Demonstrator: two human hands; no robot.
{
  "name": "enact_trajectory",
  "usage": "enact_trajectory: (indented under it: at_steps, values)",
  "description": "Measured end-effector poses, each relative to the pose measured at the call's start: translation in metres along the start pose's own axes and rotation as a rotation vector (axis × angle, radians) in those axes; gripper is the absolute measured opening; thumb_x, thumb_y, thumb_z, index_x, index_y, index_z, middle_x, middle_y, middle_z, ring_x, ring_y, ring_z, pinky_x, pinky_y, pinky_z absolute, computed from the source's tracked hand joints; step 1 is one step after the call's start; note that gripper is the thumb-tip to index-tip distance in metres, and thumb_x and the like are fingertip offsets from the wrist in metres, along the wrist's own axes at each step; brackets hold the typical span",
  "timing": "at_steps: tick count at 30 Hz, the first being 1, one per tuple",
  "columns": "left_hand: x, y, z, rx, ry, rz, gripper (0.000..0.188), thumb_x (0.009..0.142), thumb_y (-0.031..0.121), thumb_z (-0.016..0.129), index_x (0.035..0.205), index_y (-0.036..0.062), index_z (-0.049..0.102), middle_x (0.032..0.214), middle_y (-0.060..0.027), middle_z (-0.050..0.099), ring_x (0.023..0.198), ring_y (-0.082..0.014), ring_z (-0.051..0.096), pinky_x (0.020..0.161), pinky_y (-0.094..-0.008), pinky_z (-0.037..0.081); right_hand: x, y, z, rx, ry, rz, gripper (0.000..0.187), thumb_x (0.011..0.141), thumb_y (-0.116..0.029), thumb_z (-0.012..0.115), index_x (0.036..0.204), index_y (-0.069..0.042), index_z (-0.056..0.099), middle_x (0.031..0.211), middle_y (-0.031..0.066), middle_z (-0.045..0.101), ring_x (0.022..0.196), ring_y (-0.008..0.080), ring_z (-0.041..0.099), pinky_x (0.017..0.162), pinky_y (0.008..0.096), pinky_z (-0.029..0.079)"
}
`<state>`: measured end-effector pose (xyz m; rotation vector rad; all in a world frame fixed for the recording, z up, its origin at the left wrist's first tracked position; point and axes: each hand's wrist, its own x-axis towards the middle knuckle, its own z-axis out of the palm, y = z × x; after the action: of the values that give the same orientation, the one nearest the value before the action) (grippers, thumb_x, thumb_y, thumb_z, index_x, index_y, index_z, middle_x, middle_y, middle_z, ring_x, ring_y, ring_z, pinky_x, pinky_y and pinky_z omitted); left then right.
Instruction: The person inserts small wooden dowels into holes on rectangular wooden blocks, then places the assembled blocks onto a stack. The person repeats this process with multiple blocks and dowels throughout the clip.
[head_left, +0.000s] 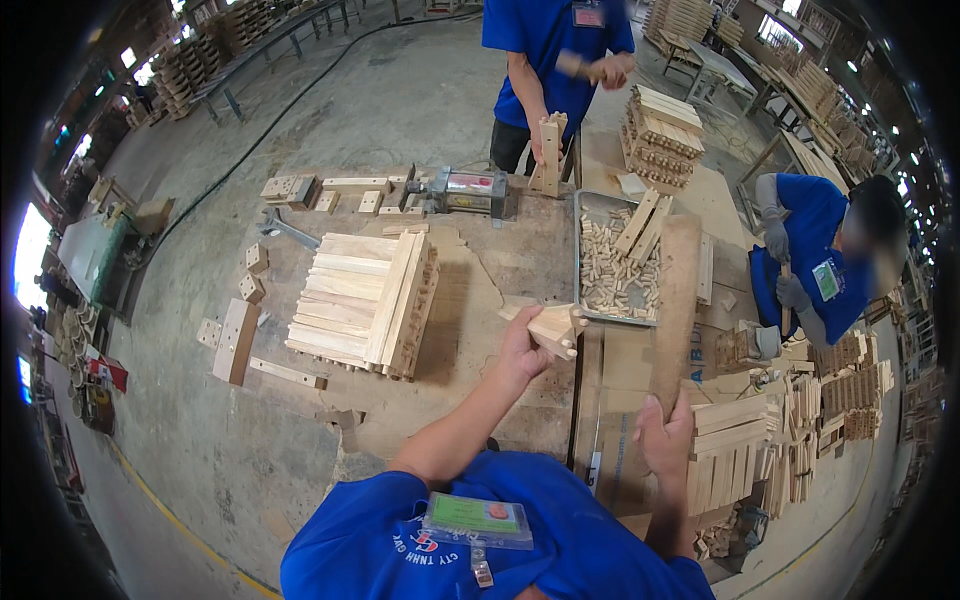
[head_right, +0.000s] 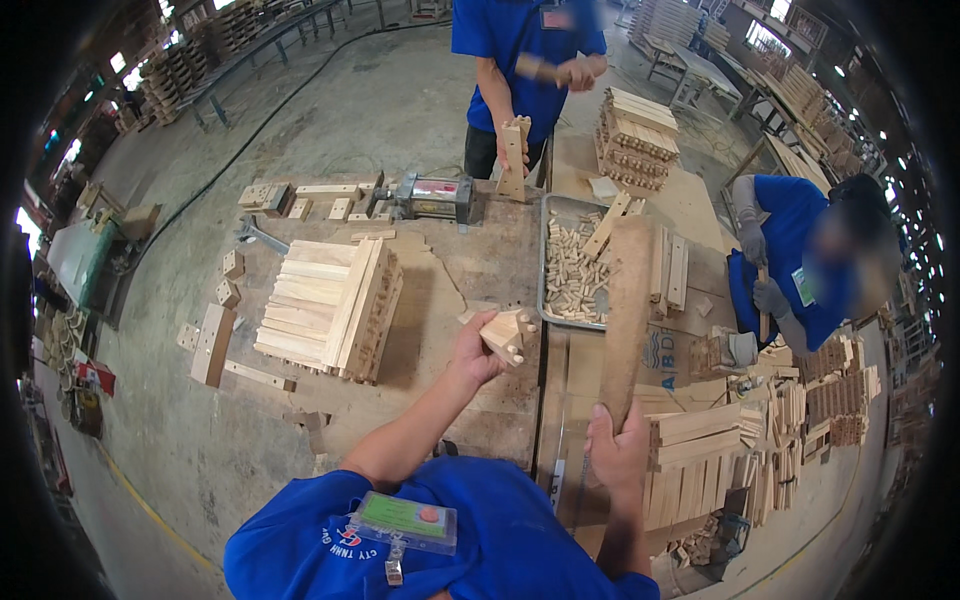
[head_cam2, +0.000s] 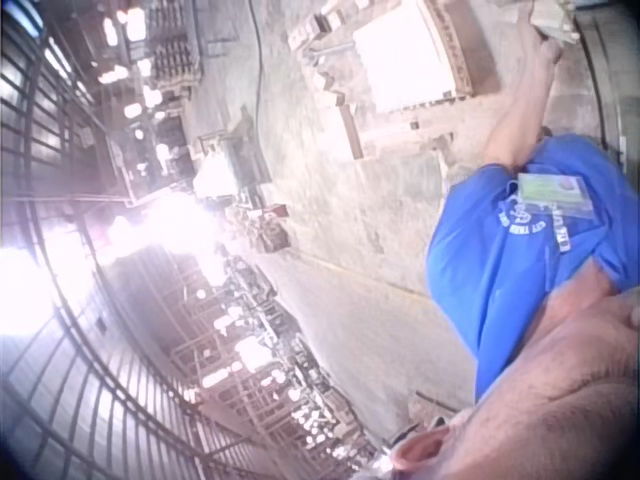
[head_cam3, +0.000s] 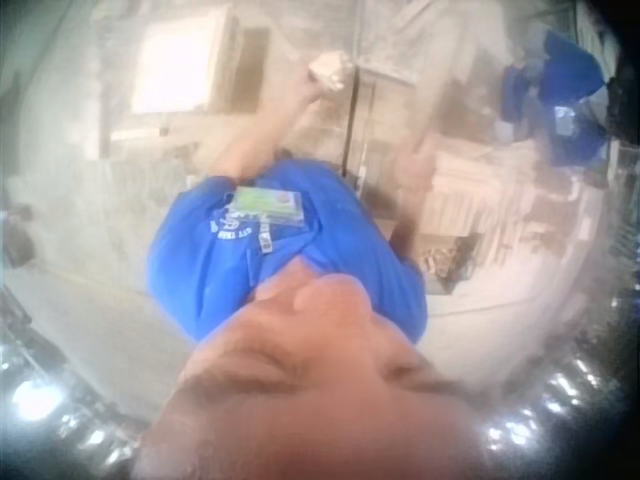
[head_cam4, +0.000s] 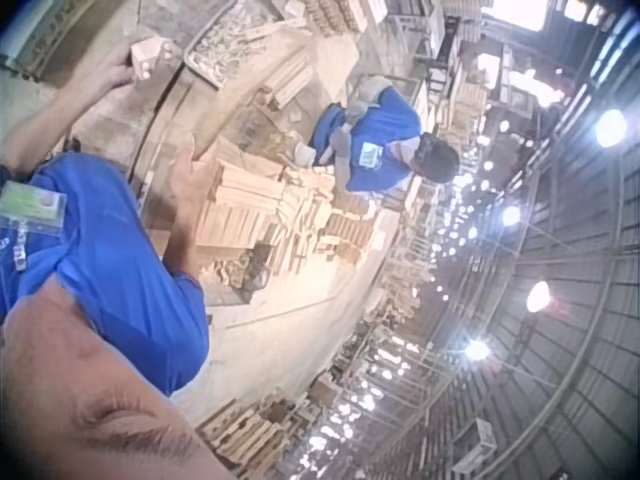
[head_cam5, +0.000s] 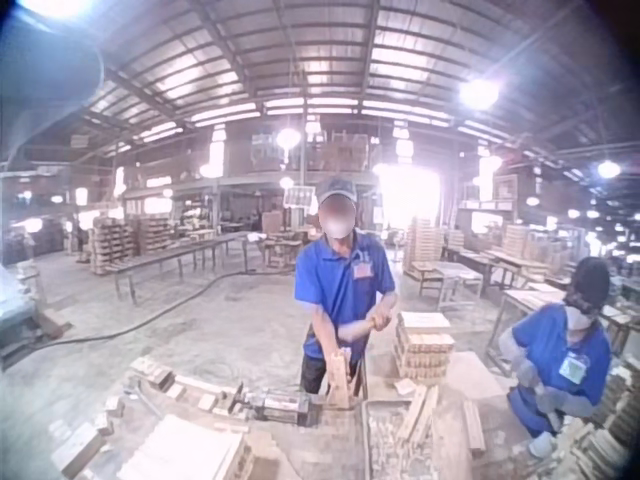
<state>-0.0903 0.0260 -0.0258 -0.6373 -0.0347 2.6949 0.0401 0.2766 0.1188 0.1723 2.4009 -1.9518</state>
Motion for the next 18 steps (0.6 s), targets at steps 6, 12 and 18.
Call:
enact_trajectory:
  at_steps: [6,12,18]
  values:
    - [0.011,-0.018,-0.020,-0.130,0.046,0.012,0.039,0.102,0.022,0.056,0.131,-0.0037,0.064,0.123,-0.0214,0.073,0.104,-0.0385,0.076,0.090,-0.0509,0.066,0.003,-0.011,0.003,-0.324,-0.044,-0.226,0.031,0.105,-0.016,0.066,0.130,0.000,0.055,0.077,0.0008,0.061,0.061,0.0095,0.057,0.056,0.0265,0.048]
    - [0.013,-0.010,-0.028,-0.279,0.087,0.021,0.036,0.102,0.017,0.054,0.128,-0.0060,0.063,0.118,-0.0235,0.073,0.103,-0.0394,0.076,0.092,-0.0493,0.068,0.010,-0.077,-0.019,-0.081,-0.005,-0.677,0.023,0.108,-0.018,0.055,0.122,0.000,0.054,0.084,0.0067,0.062,0.065,0.0107,0.057,0.060,0.0275,0.049]
    - [0.018,-0.013,-0.015,-0.262,0.075,0.039,0.036,0.101,0.016,0.055,0.128,-0.0062,0.063,0.118,-0.0222,0.072,0.103,-0.0396,0.075,0.093,-0.0508,0.067,0.004,0.013,-0.008,-0.254,-0.193,-0.682,0.034,0.100,-0.019,0.065,0.124,0.004,0.056,0.082,0.0110,0.062,0.067,0.0186,0.062,0.065,0.0318,0.054]
